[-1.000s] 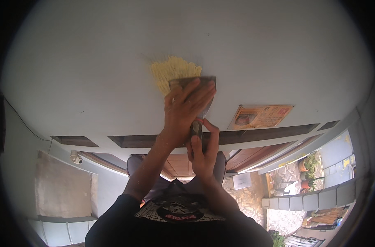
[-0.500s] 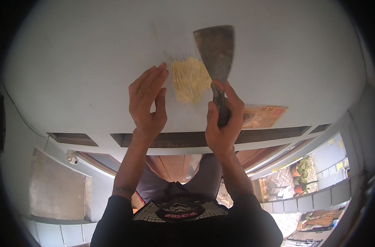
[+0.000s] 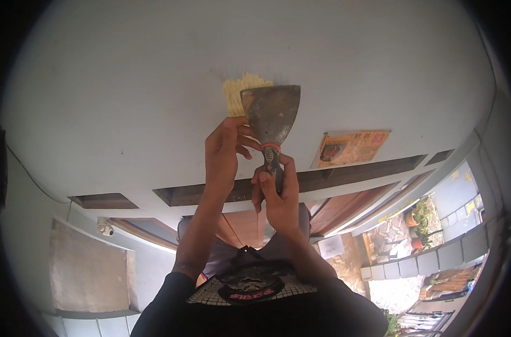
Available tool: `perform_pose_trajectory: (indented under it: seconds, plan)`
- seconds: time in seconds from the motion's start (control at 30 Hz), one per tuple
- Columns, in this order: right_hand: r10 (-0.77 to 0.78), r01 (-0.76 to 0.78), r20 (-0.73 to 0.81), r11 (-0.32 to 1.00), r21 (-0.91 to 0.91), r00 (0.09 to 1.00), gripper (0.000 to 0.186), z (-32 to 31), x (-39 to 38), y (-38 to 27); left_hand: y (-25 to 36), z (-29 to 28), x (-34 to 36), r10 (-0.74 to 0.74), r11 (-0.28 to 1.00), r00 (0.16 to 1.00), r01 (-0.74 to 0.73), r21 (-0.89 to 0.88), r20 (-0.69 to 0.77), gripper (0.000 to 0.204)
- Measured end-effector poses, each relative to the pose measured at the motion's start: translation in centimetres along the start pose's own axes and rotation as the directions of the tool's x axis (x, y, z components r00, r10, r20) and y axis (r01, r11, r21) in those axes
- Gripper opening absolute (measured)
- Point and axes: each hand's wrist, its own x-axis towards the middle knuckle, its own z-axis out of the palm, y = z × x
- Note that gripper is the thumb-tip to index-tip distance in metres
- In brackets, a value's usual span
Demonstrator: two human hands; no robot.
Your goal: The person uses a trowel to apply a yellowish plaster-like material to a white ceiling surface. They repeatedly spread and smooth the material in a consistent motion, gradually covering a larger area of the ceiling.
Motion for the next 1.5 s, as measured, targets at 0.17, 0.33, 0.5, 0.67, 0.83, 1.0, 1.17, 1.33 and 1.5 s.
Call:
perform_pose_trajectory:
  seconds: [0.17, 0.33, 0.5, 0.67, 0.83, 1.0, 1.17, 1.33, 1.5]
  plan:
    - [0.075, -0.082, 0.150, 0.996, 0.041, 0.986, 0.027, 0.1, 0.3, -0.2, -0.5, -0.1, 1.6, 0.035, 0.995, 0.998, -0.030, 0.097, -0.047, 0.037]
    - [0.114, -0.111, 0.044, 0.992, -0.054, 0.993, 0.044, 0.7, 1.5, -1.1, 1.3, 0.9, 2.3, -0.008, 1.000, 0.999, 0.009, 0.028, -0.053, 0.036]
    - [0.147, -0.147, 0.007, 0.989, -0.035, 0.989, 0.046, 1.3, 1.8, 0.0, 1.1, 0.7, 3.2, -0.024, 0.992, 0.994, 0.037, 0.121, -0.103, 0.040]
    - [0.190, -0.190, 0.005, 0.982, -0.009, 0.982, 0.047, 2.7, 2.5, -0.8, 1.0, 0.6, 4.2, 0.145, 0.960, 0.975, -0.098, 0.264, -0.169, 0.040]
    - [0.297, -0.293, -0.022, 0.949, 0.119, 0.955, 0.048, 2.7, 1.4, -0.7, 0.5, 0.3, 3.0, 0.065, 0.968, 0.984, -0.022, 0.248, -0.164, 0.039]
    - [0.282, -0.280, 0.002, 0.949, 0.144, 0.959, 0.049, 3.3, 2.0, -1.4, 2.2, 0.2, 4.4, 0.062, 0.958, 0.991, -0.025, 0.284, -0.122, 0.038]
    - [0.313, -0.313, 0.023, 0.935, 0.167, 0.949, 0.049, 2.2, 1.1, -1.0, 1.3, 0.4, 3.4, 0.055, 0.946, 0.993, -0.017, 0.323, -0.108, 0.039]
    - [0.329, -0.325, 0.008, 0.929, 0.175, 0.944, 0.049, 2.8, 1.2, -1.9, 2.6, 0.2, 3.5, -0.075, 0.950, 0.995, 0.091, 0.299, -0.064, 0.040]
    - [0.286, -0.290, 0.051, 0.945, 0.151, 0.957, 0.050, 2.8, 2.1, -2.0, 2.4, 0.6, 4.0, 0.045, 0.913, 0.996, -0.007, 0.408, -0.082, 0.041]
